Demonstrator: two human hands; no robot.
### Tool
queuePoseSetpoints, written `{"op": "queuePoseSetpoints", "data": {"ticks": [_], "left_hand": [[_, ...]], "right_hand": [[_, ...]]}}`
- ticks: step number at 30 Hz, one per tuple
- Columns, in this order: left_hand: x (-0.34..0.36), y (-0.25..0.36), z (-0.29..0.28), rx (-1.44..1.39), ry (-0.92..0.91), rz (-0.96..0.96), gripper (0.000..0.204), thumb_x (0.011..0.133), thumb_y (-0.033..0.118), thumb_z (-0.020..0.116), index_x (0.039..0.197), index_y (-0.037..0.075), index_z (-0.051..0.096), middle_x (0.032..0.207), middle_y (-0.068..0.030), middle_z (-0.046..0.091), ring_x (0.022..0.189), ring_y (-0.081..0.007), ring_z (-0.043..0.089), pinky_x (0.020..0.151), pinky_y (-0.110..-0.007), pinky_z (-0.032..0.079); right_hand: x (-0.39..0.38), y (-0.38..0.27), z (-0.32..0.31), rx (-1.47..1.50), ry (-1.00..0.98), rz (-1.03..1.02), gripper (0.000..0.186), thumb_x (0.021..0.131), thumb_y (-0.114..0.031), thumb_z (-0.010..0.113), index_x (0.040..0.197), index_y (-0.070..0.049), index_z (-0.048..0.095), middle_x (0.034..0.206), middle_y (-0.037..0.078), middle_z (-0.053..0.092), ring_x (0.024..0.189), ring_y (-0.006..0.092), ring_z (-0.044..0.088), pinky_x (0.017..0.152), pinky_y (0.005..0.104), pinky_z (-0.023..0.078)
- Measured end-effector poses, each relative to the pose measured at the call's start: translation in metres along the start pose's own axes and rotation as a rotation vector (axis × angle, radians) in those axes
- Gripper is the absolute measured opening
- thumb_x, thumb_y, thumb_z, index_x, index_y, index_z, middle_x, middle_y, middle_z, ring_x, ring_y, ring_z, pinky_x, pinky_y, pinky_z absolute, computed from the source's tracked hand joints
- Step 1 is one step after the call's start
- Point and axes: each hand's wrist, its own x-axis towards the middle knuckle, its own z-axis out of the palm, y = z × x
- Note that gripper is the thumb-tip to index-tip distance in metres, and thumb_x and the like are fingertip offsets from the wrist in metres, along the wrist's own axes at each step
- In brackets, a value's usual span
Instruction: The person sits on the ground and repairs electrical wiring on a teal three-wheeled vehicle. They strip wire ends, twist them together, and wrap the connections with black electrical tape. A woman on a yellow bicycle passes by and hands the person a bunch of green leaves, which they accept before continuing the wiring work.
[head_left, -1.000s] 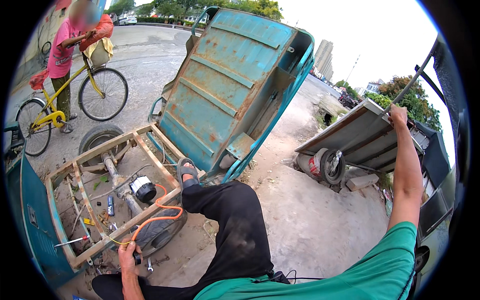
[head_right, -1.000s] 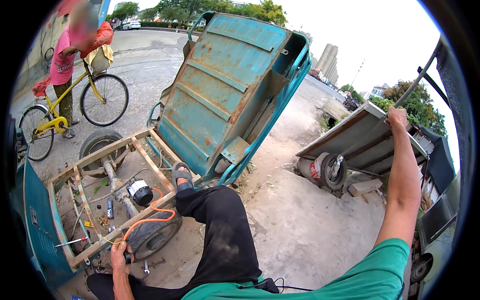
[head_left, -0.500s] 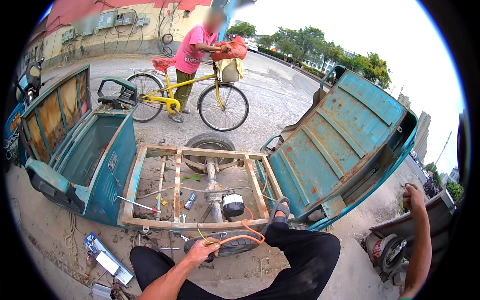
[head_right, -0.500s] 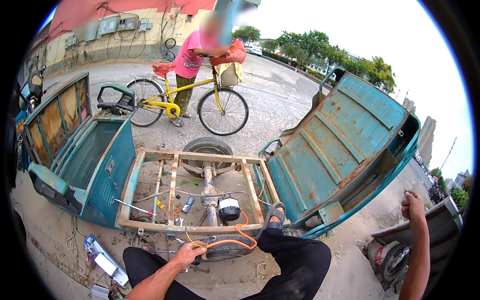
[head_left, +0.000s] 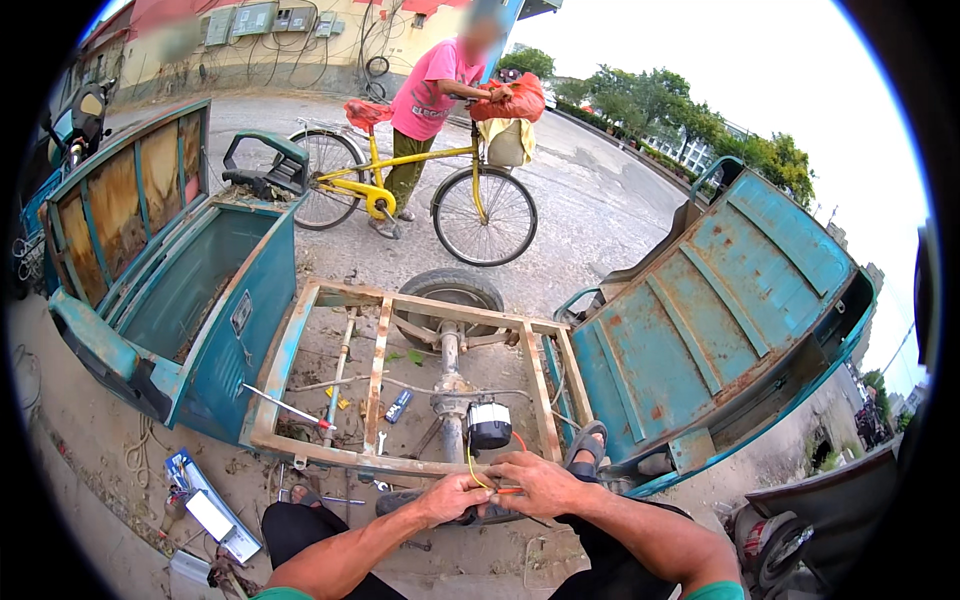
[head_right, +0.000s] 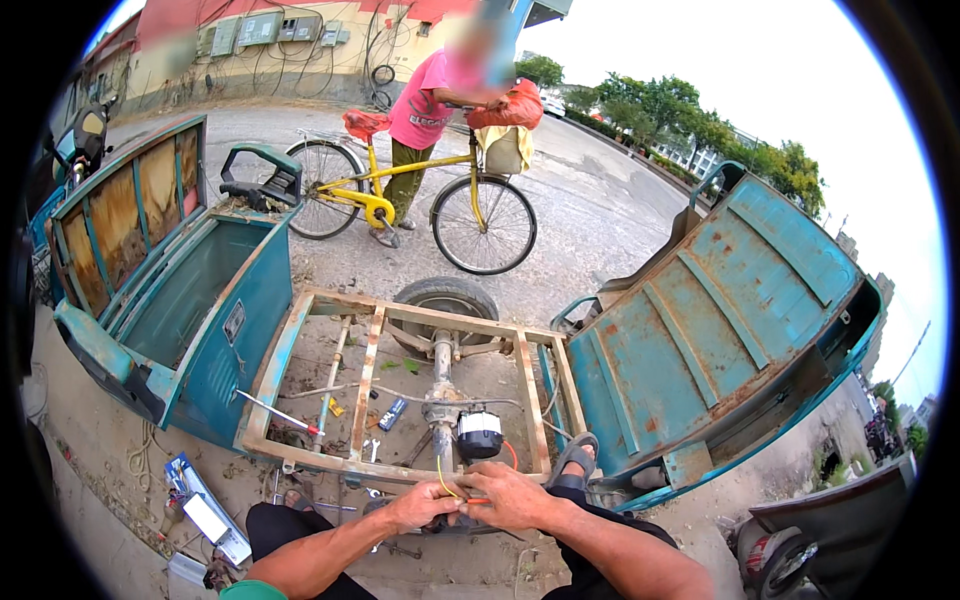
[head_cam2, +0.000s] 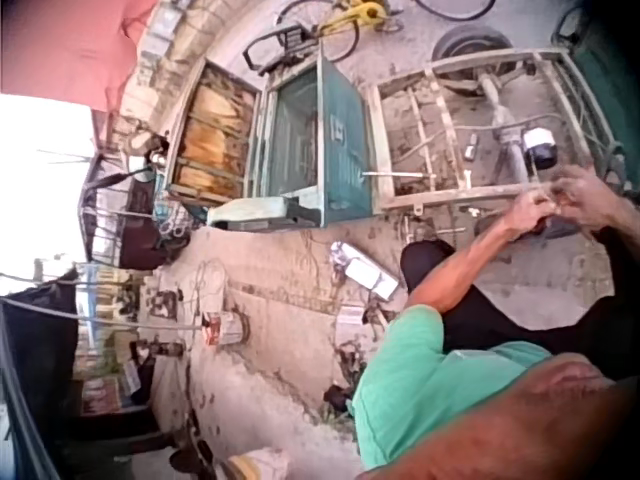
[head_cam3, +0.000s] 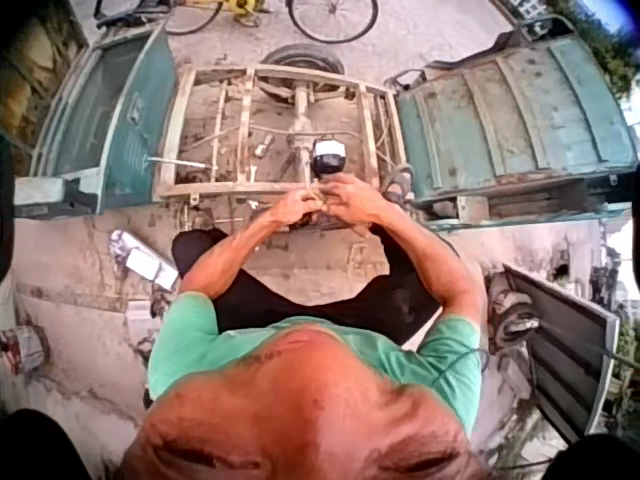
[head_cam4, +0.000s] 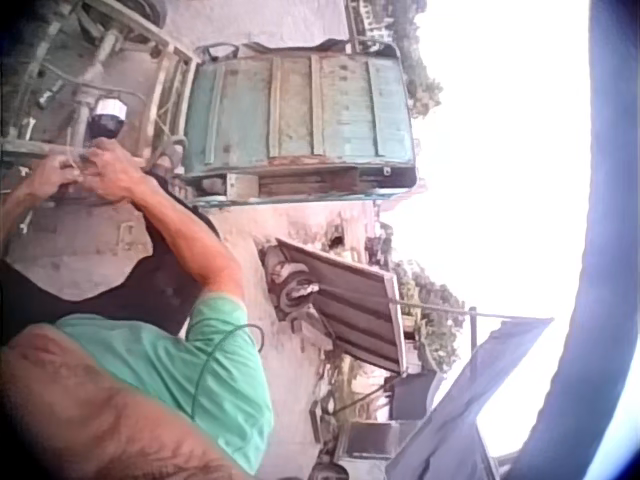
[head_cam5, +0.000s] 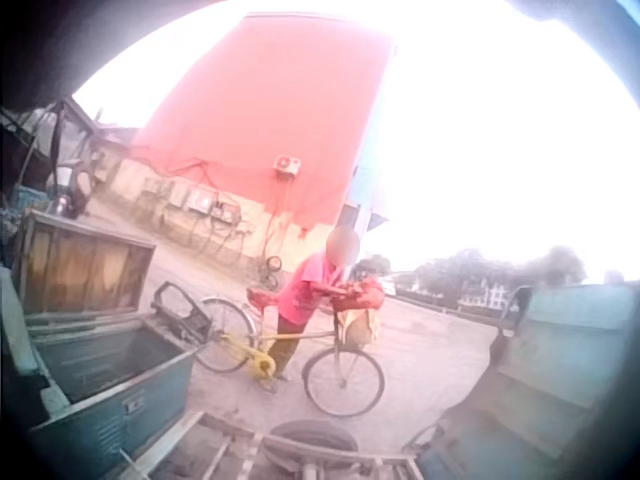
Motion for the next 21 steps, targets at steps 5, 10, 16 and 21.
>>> {"op": "queuePoseSetpoints", "data": {"ticks": [5,10,16,21], "left_hand": [[-0.011,0.011,-0.009,-0.025,-0.038,-0.091,0.025,0.103,0.029,0.060,0.114,0.008,0.069,0.078,0.0036,0.064,0.060,-0.0033,0.048,0.050,-0.022,0.035],[-0.007,0.003,-0.016,-0.023,0.004,-0.064,0.026,0.103,0.032,0.061,0.115,0.009,0.068,0.079,0.0034,0.065,0.063,-0.0035,0.050,0.051,-0.022,0.035],[-0.007,0.006,-0.015,-0.074,-0.003,-0.096,0.026,0.102,0.031,0.061,0.113,0.009,0.067,0.080,0.0022,0.067,0.062,-0.0040,0.051,0.051,-0.021,0.035],[-0.012,0.003,-0.012,-0.206,-0.037,-0.139,0.026,0.101,0.032,0.061,0.110,0.008,0.067,0.077,0.0007,0.065,0.060,-0.0043,0.050,0.051,-0.021,0.034]], "right_hand": [[0.014,-0.004,-0.010,0.007,-0.177,0.141,0.043,0.091,-0.036,0.072,0.115,-0.001,0.069,0.116,0.020,0.066,0.111,0.0388,0.064,0.094,0.0466,0.052],[0.012,-0.014,-0.009,-0.069,-0.132,0.252,0.038,0.089,-0.036,0.072,0.107,-0.003,0.069,0.103,0.019,0.068,0.094,0.0406,0.068,0.080,0.0489,0.055],[0.000,-0.011,0.000,-0.042,0.031,0.163,0.027,0.089,-0.030,0.073,0.100,-0.006,0.070,0.092,0.016,0.068,0.087,0.0386,0.068,0.075,0.0476,0.055],[-0.002,-0.016,0.001,-0.103,0.081,-0.006,0.023,0.088,-0.027,0.073,0.099,-0.007,0.070,0.090,0.013,0.066,0.085,0.0362,0.068,0.074,0.0473,0.055]]}}
